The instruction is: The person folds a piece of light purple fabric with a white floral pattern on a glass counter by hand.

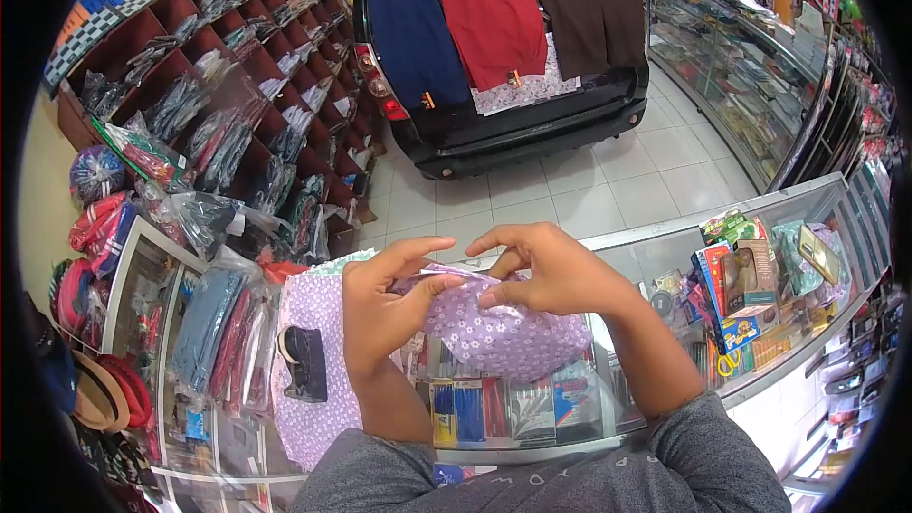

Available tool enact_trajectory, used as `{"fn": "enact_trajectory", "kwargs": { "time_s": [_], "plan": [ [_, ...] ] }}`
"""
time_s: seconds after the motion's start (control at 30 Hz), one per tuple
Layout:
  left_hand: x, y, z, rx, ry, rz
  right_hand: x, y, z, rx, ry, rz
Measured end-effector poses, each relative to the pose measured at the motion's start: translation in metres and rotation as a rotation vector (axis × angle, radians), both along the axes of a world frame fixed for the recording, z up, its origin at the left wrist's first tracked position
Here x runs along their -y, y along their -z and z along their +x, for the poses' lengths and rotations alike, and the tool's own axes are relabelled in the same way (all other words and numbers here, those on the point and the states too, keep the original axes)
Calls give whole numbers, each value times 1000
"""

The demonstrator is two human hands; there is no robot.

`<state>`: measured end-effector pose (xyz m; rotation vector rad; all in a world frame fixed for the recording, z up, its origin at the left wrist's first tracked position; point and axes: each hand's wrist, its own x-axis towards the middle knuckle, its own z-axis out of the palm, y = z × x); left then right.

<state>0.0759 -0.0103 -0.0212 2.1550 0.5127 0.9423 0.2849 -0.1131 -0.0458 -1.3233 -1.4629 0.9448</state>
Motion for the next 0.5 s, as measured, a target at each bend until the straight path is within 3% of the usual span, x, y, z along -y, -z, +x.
{"fn": "enact_trajectory", "kwargs": {
  "time_s": [0.27, 0.33, 0.43, 0.5],
  "plan": [
    [0, -2, 6, -78, -35, 120, -6, 17, 9, -30, 23, 22],
    [-13, 6, 11, 301, -126, 330, -5, 16, 16, -148, 90, 60],
    [-12, 6, 14, 464, -141, 108, 3, 2, 24, -269, 196, 78],
    [-15, 10, 12, 366, -46, -59, 5, -2, 26, -332, 203, 132]
  ]
}}
